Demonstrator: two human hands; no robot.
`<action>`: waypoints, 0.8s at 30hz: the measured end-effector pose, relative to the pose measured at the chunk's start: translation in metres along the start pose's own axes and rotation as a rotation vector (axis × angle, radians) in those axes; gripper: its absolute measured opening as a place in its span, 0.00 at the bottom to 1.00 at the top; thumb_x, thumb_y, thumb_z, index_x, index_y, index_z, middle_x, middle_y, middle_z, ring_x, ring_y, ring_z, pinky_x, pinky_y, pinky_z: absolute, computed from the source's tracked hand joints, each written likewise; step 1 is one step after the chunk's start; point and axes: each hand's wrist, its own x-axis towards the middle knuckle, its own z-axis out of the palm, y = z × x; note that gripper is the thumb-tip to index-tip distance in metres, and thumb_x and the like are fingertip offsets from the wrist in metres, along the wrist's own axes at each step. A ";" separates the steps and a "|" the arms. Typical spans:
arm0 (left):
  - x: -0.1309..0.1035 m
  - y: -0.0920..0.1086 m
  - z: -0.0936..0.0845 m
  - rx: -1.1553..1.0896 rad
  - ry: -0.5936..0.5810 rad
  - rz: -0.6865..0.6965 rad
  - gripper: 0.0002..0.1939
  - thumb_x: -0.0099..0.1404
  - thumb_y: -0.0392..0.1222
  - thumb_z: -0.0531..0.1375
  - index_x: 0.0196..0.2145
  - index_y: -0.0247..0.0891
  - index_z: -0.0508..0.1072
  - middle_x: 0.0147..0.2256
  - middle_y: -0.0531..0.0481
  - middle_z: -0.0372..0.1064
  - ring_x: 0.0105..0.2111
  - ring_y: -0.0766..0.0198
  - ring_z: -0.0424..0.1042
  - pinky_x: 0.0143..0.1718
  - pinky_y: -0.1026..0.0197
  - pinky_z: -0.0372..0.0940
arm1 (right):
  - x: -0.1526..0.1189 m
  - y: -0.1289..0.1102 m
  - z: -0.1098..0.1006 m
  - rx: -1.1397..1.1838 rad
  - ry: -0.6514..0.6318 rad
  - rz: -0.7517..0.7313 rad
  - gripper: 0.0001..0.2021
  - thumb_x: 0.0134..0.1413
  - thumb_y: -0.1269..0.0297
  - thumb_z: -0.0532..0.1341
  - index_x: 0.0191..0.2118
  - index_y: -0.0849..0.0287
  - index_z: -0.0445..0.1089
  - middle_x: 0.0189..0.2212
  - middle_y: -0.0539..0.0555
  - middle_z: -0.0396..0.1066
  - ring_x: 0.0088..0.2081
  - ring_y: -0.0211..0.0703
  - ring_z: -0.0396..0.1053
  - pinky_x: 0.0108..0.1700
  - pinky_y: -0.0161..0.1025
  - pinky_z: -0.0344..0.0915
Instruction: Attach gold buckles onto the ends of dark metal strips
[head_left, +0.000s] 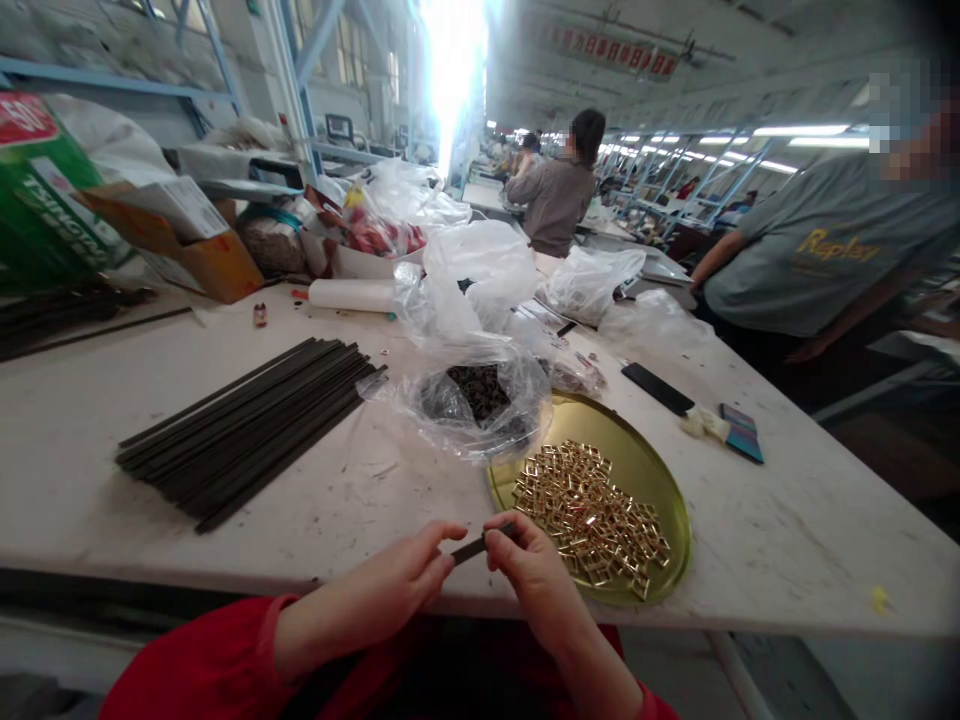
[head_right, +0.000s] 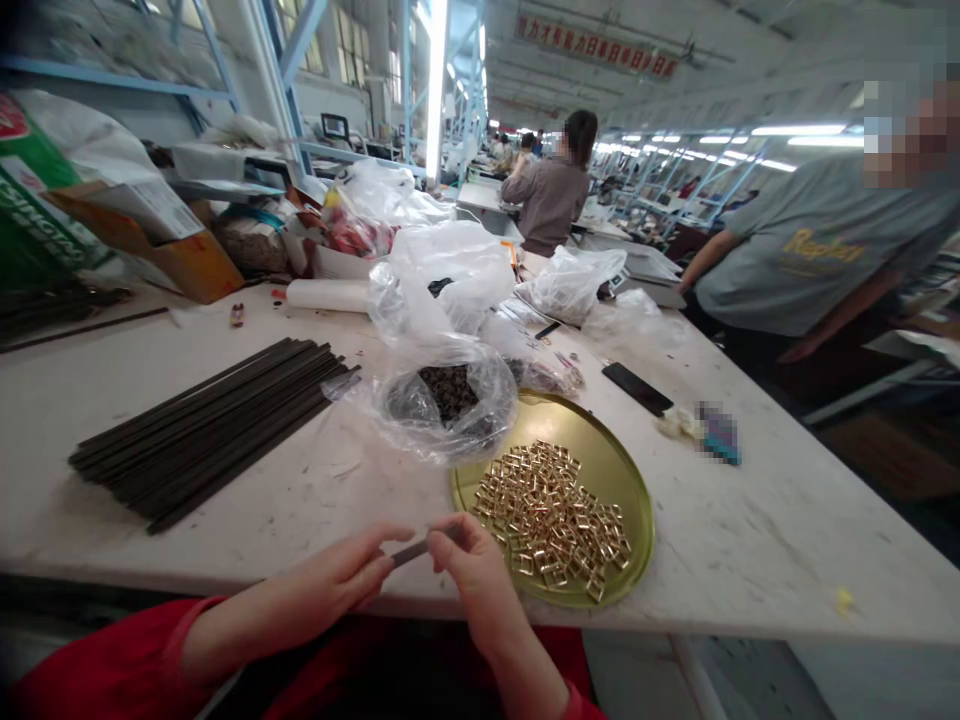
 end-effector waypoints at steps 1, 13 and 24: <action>0.002 0.000 0.002 -0.027 0.035 0.024 0.22 0.64 0.47 0.45 0.53 0.35 0.60 0.34 0.48 0.68 0.32 0.62 0.65 0.37 0.63 0.59 | 0.000 0.004 0.002 0.005 -0.019 -0.004 0.12 0.39 0.57 0.67 0.28 0.58 0.67 0.17 0.43 0.59 0.22 0.33 0.56 0.29 0.33 0.53; 0.023 -0.008 -0.002 -0.135 0.106 -0.074 0.11 0.56 0.44 0.48 0.29 0.36 0.66 0.19 0.57 0.55 0.22 0.66 0.56 0.25 0.65 0.53 | 0.041 -0.049 -0.087 -1.332 0.225 -0.276 0.09 0.56 0.65 0.51 0.33 0.57 0.68 0.35 0.56 0.68 0.37 0.44 0.64 0.41 0.40 0.57; 0.011 0.002 0.005 -0.279 0.023 -0.080 0.10 0.53 0.43 0.48 0.31 0.35 0.61 0.27 0.55 0.62 0.18 0.73 0.54 0.19 0.68 0.48 | 0.080 -0.054 -0.110 -1.190 0.021 -0.093 0.04 0.39 0.69 0.61 0.20 0.60 0.66 0.17 0.48 0.65 0.23 0.37 0.61 0.26 0.33 0.52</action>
